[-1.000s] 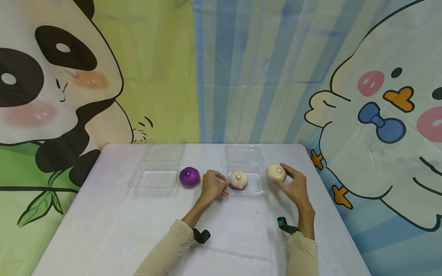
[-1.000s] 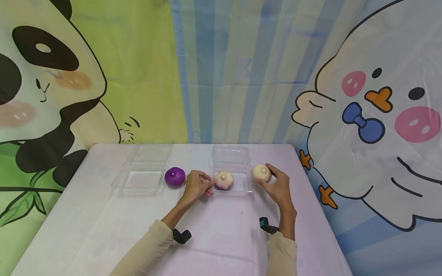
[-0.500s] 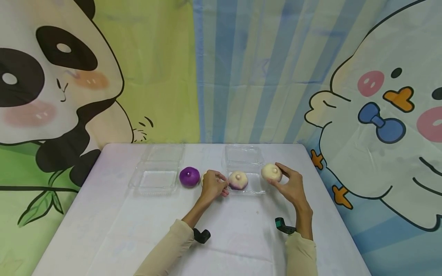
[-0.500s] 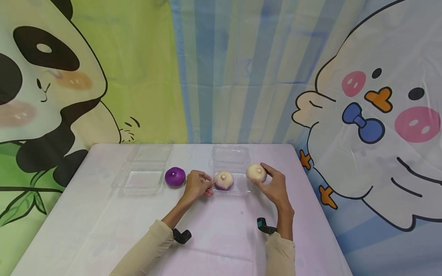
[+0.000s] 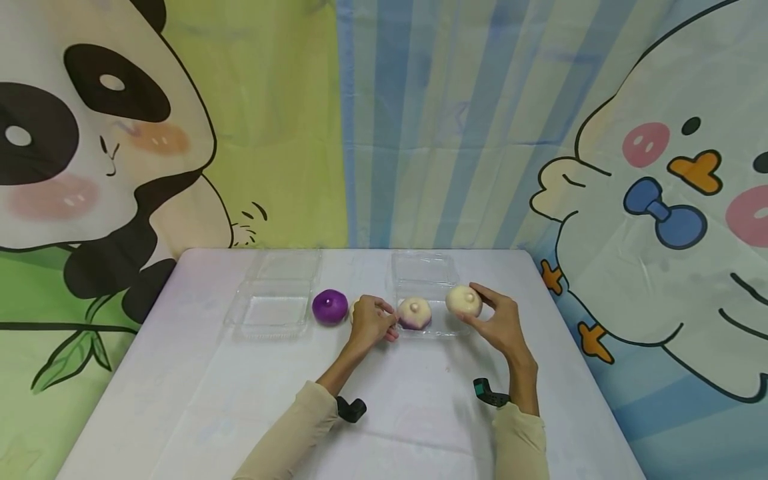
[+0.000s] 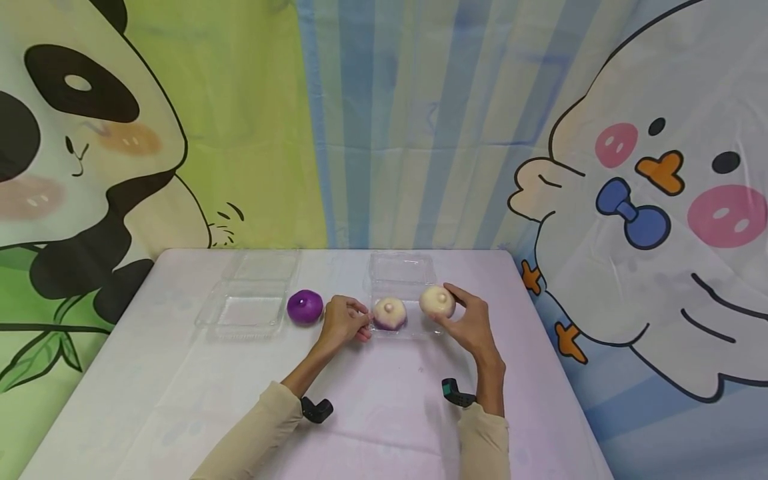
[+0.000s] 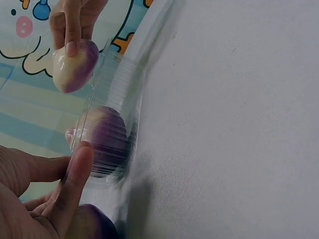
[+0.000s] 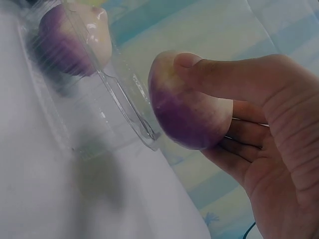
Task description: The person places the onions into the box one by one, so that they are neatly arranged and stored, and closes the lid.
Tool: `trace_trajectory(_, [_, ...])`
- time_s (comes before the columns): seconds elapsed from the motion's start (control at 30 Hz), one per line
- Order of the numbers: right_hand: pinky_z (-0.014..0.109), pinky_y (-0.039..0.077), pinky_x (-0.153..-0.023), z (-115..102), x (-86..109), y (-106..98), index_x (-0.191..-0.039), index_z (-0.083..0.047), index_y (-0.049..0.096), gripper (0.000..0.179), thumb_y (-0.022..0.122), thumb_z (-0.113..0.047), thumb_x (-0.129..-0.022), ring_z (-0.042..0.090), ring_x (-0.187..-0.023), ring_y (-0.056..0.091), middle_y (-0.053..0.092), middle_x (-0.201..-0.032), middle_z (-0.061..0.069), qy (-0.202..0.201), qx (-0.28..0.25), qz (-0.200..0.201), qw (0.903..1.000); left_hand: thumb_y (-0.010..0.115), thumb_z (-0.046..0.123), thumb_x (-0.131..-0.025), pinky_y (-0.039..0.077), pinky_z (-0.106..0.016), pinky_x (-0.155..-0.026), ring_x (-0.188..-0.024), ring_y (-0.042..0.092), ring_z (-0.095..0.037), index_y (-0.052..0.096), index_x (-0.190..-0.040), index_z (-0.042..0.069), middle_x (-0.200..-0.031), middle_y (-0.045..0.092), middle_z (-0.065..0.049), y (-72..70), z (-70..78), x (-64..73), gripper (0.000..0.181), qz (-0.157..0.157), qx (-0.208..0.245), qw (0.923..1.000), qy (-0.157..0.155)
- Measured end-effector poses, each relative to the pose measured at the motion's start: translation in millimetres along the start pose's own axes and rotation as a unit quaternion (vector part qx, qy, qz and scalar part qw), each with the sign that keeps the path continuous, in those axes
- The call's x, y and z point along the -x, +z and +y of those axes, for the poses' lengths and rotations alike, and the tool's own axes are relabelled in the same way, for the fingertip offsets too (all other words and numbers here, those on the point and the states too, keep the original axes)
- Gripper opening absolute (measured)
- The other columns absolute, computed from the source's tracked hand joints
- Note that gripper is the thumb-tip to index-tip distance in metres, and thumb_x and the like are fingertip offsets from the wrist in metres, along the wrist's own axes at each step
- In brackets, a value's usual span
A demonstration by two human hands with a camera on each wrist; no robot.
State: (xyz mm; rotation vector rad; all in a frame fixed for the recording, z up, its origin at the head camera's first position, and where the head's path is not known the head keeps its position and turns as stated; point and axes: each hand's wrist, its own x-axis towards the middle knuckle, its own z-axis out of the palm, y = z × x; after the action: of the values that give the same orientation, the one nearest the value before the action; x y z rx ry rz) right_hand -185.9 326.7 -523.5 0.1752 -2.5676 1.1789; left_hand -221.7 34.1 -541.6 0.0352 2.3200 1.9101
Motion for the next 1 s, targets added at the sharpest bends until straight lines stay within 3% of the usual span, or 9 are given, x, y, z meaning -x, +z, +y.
trace_trajectory(0.53, [0.068,0.052,-0.119,-4.1,-2.5,17.5,-0.146,0.003,0.066,0.074,0.098,-0.018,-0.082,0.044,-0.135,0.068,0.072,-0.143,0.024,-0.017,-0.016,-0.039,0.999,0.078,-0.008,-0.091,0.064,-0.035,-0.044,-0.043,0.071,-0.018,0.072,-0.098,-0.012,-0.066,0.076,-0.019,0.3,0.0,0.8,0.01,-0.002,0.003,0.9999,0.011])
trace_trajectory(1.0, [0.068,0.051,-0.121,-2.7,0.7,25.2,-0.146,0.0,0.066,0.073,0.098,-0.014,-0.082,0.045,-0.138,0.066,0.071,-0.144,0.023,-0.007,-0.006,-0.051,0.9986,0.079,-0.009,-0.09,0.064,-0.034,-0.043,-0.042,0.07,-0.017,0.073,-0.096,-0.011,-0.065,0.075,-0.018,1.2,1.3,2.7,0.008,0.006,-0.009,0.9999,0.006])
